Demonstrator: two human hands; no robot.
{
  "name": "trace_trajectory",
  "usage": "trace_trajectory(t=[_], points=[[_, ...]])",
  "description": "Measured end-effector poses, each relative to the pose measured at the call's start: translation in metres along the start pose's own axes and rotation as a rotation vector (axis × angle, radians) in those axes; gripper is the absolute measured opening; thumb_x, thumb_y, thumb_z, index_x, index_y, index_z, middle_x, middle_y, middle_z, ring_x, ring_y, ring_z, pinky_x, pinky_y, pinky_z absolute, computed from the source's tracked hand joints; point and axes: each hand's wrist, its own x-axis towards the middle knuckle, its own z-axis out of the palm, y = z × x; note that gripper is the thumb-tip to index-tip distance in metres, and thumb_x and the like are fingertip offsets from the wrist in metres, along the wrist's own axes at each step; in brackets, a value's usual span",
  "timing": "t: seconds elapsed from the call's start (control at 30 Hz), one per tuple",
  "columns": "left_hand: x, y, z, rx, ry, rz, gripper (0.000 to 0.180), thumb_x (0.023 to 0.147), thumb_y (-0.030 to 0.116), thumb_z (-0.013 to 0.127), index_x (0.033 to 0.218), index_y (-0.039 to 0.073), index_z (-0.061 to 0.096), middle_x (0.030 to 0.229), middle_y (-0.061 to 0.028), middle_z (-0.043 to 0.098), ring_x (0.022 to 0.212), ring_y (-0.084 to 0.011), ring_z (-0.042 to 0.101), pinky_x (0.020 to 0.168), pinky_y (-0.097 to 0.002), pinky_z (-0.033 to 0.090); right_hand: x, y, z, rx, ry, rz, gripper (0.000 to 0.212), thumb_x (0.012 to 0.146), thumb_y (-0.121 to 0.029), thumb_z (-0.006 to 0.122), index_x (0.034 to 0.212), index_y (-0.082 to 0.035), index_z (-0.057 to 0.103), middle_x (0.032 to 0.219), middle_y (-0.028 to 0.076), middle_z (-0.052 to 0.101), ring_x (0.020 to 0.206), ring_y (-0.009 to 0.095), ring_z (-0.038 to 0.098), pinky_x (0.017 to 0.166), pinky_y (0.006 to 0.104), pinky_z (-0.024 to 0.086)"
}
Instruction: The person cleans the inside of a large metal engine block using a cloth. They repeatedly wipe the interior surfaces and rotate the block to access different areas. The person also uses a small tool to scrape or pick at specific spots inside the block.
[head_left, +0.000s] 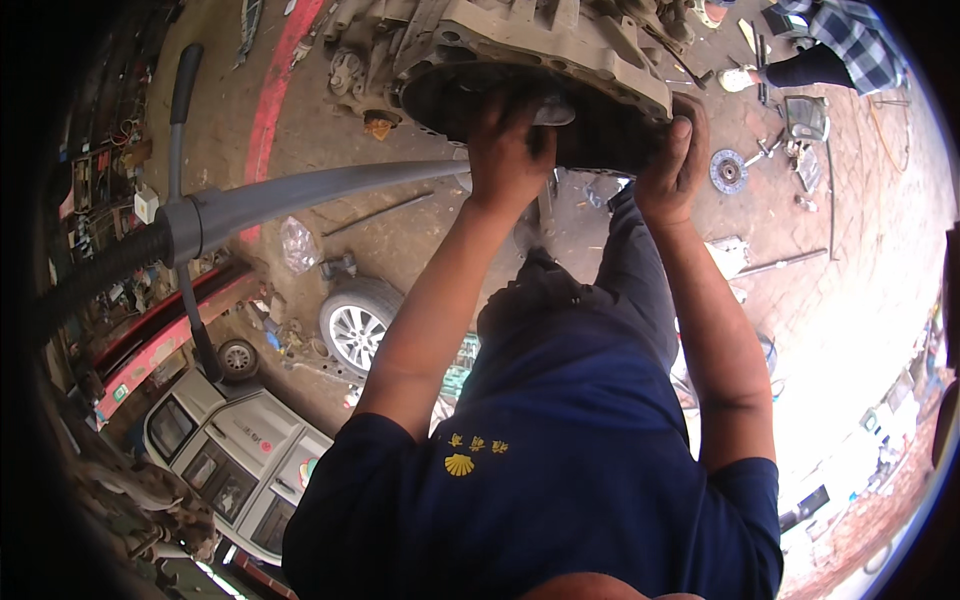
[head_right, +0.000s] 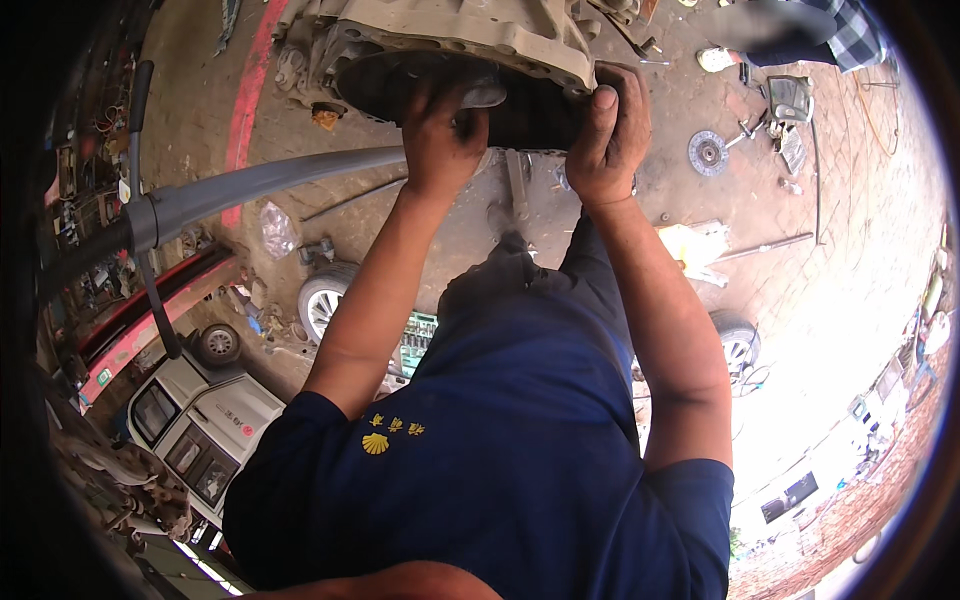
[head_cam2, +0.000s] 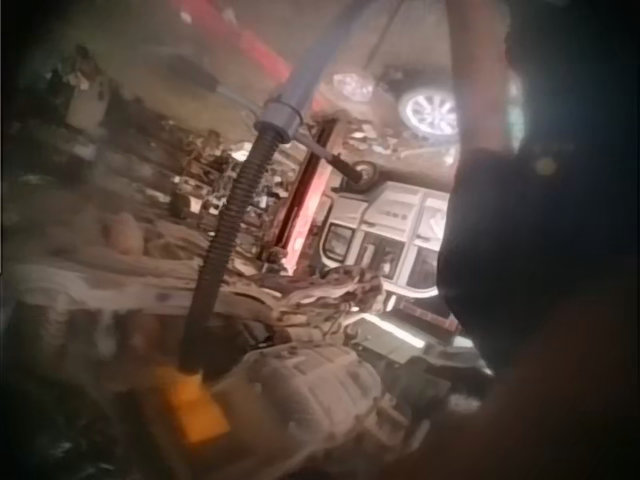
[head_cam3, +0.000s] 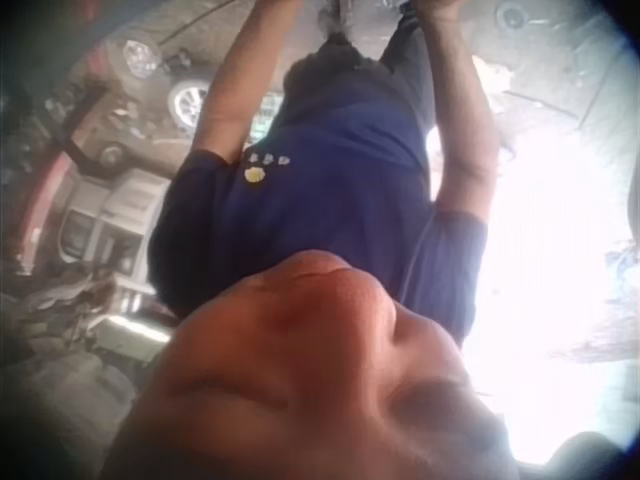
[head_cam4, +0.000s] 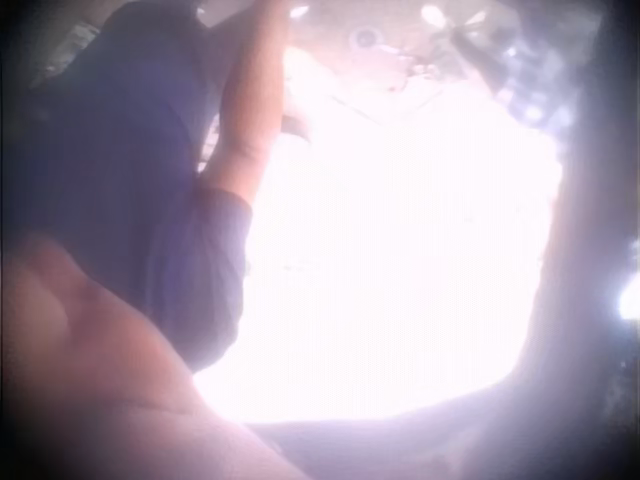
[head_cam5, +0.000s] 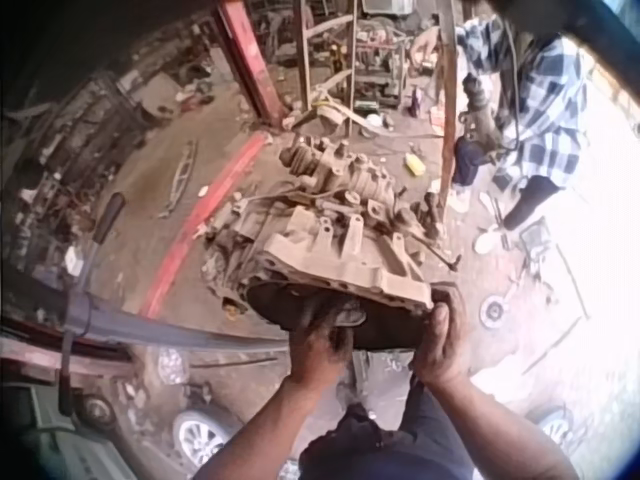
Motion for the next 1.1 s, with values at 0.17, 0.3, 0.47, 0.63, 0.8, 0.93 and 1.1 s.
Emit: trace_trajectory(t=[0.17,0.3,0.47,0.63,0.8,0.93,1.1], points=[[0.007,-0.005,0.001,-0.055,-0.022,-0.043,0.033,0.077,0.010,0.076,0.110,0.008,0.075,0.108,-0.0172,0.071,0.113,-0.0376,0.064,0.093,-0.0455,0.056,0.001,-0.004,-0.001,-0.007,-0.010,-0.009,0.040,0.108,-0.031,0.042,0.105,0.003,0.063,0.099,0.018,0.062,0.090,0.037,0.061,0.084,0.0382,0.047],[0.012,0.000,0.002,-0.294,0.018,-0.285,0.017,0.085,0.007,0.074,0.102,0.003,0.074,0.112,-0.0143,0.071,0.098,-0.0313,0.069,0.087,-0.0398,0.057,-0.001,0.000,-0.002,-0.021,-0.016,-0.005,0.038,0.108,-0.029,0.042,0.106,0.003,0.062,0.100,0.019,0.062,0.091,0.038,0.061,0.084,0.0390,0.047],[-0.013,-0.007,0.025,-1.324,0.380,-0.903,0.012,0.096,0.008,0.066,0.106,0.003,0.069,0.110,-0.0085,0.073,0.101,-0.0227,0.072,0.089,-0.0381,0.061,-0.003,-0.001,0.001,-0.021,-0.016,-0.009,0.037,0.108,-0.028,0.041,0.106,0.003,0.062,0.100,0.019,0.062,0.092,0.039,0.061,0.083,0.0400,0.048],[-0.024,-0.009,0.042,-2.252,0.308,-1.333,0.023,0.099,0.020,0.062,0.114,0.005,0.069,0.113,-0.0113,0.074,0.107,-0.0252,0.071,0.097,-0.0402,0.060,-0.003,0.000,-0.001,-0.020,-0.021,-0.015,0.038,0.108,-0.028,0.041,0.106,0.003,0.062,0.099,0.020,0.062,0.090,0.040,0.060,0.082,0.0404,0.048],[-0.018,0.007,0.045,-2.758,0.189,-1.333,0.026,0.100,0.023,0.061,0.115,0.004,0.069,0.113,-0.0099,0.074,0.103,-0.0231,0.072,0.091,-0.0370,0.062,-0.002,-0.001,-0.003,-0.023,-0.039,-0.051,0.040,0.108,-0.030,0.040,0.106,0.004,0.062,0.098,0.020,0.062,0.089,0.039,0.060,0.082,0.0401,0.047],[-0.043,0.007,0.054,-2.599,-0.035,-1.220,0.028,0.102,0.025,0.061,0.120,0.005,0.067,0.117,-0.0095,0.072,0.106,-0.0215,0.070,0.093,-0.0370,0.060,-0.003,-0.001,-0.002,-0.018,-0.049,-0.045,0.040,0.108,-0.030,0.041,0.106,0.004,0.062,0.099,0.020,0.062,0.090,0.037,0.061,0.083,0.0397,0.047],[-0.074,0.021,0.025,-1.392,-0.029,-1.240,0.032,0.104,0.031,0.060,0.124,0.006,0.064,0.114,-0.0066,0.069,0.103,-0.0157,0.066,0.094,-0.0318,0.051,-0.002,-0.003,-0.008,-0.003,-0.016,-0.017,0.029,0.104,-0.021,0.049,0.111,0.005,0.061,0.105,0.019,0.063,0.098,0.035,0.061,0.089,0.0399,0.048]])
